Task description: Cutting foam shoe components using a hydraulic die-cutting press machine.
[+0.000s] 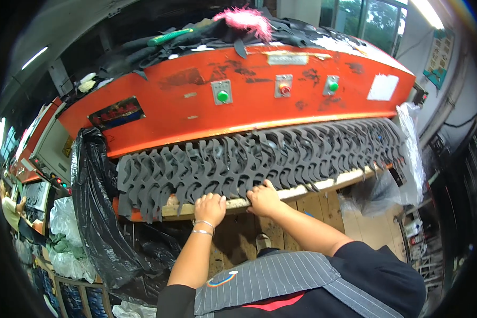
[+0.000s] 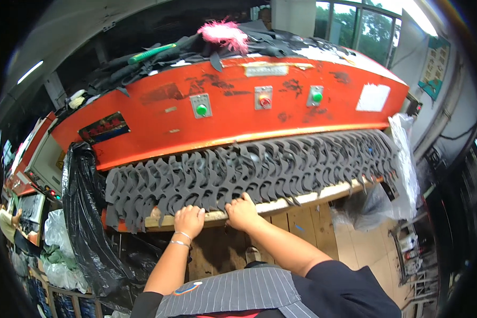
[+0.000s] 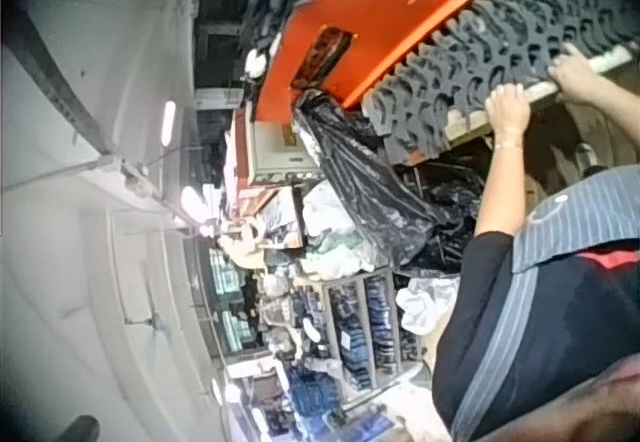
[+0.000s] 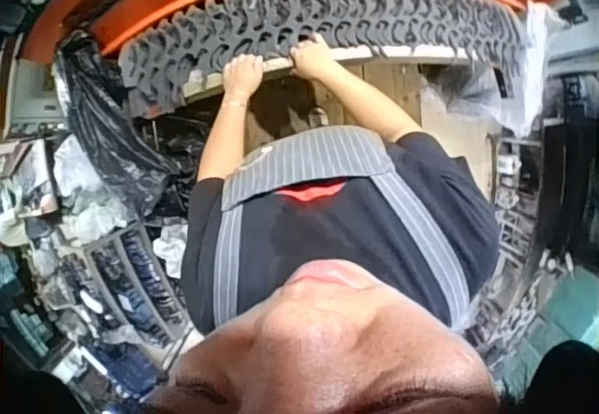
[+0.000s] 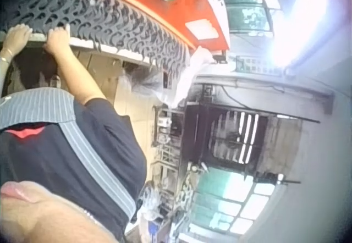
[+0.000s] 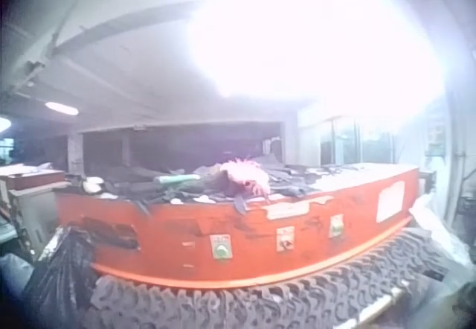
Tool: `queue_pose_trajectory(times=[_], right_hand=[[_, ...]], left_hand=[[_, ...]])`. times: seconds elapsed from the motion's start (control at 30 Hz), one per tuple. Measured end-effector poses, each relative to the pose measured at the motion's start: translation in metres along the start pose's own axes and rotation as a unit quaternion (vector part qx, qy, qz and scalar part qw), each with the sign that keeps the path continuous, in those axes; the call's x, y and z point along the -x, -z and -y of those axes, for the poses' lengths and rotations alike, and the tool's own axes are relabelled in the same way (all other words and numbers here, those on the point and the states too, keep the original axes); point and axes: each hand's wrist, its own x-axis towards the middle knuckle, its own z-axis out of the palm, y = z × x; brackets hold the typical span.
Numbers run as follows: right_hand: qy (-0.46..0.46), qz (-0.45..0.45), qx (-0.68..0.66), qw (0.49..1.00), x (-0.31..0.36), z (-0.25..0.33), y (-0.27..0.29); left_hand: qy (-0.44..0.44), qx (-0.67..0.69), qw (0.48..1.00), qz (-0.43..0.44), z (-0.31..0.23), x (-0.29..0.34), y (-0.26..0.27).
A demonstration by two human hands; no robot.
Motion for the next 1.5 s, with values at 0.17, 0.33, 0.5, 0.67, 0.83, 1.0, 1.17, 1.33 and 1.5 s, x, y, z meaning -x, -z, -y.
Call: queue_pose_trajectory(times=[0.17, 0.33, 0.5, 0.67, 0.83, 1.0, 1.17, 1.33, 1.5], right_hand=[[-0.006, 0.015, 0.012, 1.000, -0.008, -0.002, 0.003], [-0.010, 0.013, 0.025, 1.000, -0.014, -0.004, 0.003], [0.025, 0.005, -0.002, 1.000, -0.009, -0.020, 0.005], [0.065, 0.172, -0.315, 0.931, -0.042, -0.068, 0.056], [-0.005, -0.051, -0.314, 0.948, -0.135, -0.138, 0.076], [-0.031, 0.087, -0.102, 0.990, -0.232, -0.192, 0.033], [-0.040, 0.312, -0.018, 0.949, -0.275, -0.200, 0.055], [-0.076, 0.290, -0.210, 0.931, -0.302, -0.220, 0.037], [-0.144, -0.014, -0.654, 0.743, -0.247, -0.249, 0.030]], left_hand=[[0.039, -0.019, 0.995, 0.085, 0.003, -0.013, 0.001], [0.062, -0.019, 0.994, 0.093, 0.000, -0.024, 0.001], [0.043, 0.046, 0.986, 0.157, 0.000, -0.040, 0.012], [0.075, 0.047, 0.913, 0.399, -0.004, -0.094, 0.062], [-0.001, 0.245, 0.966, 0.087, -0.036, -0.189, 0.014], [-0.107, 0.163, 0.981, -0.008, -0.046, -0.246, -0.085], [-0.236, 0.209, 0.948, -0.030, -0.046, -0.268, -0.084], [-0.134, 0.370, 0.919, -0.025, -0.047, -0.289, -0.069], [-0.182, 0.164, 0.969, 0.023, -0.016, -0.268, -0.096]])
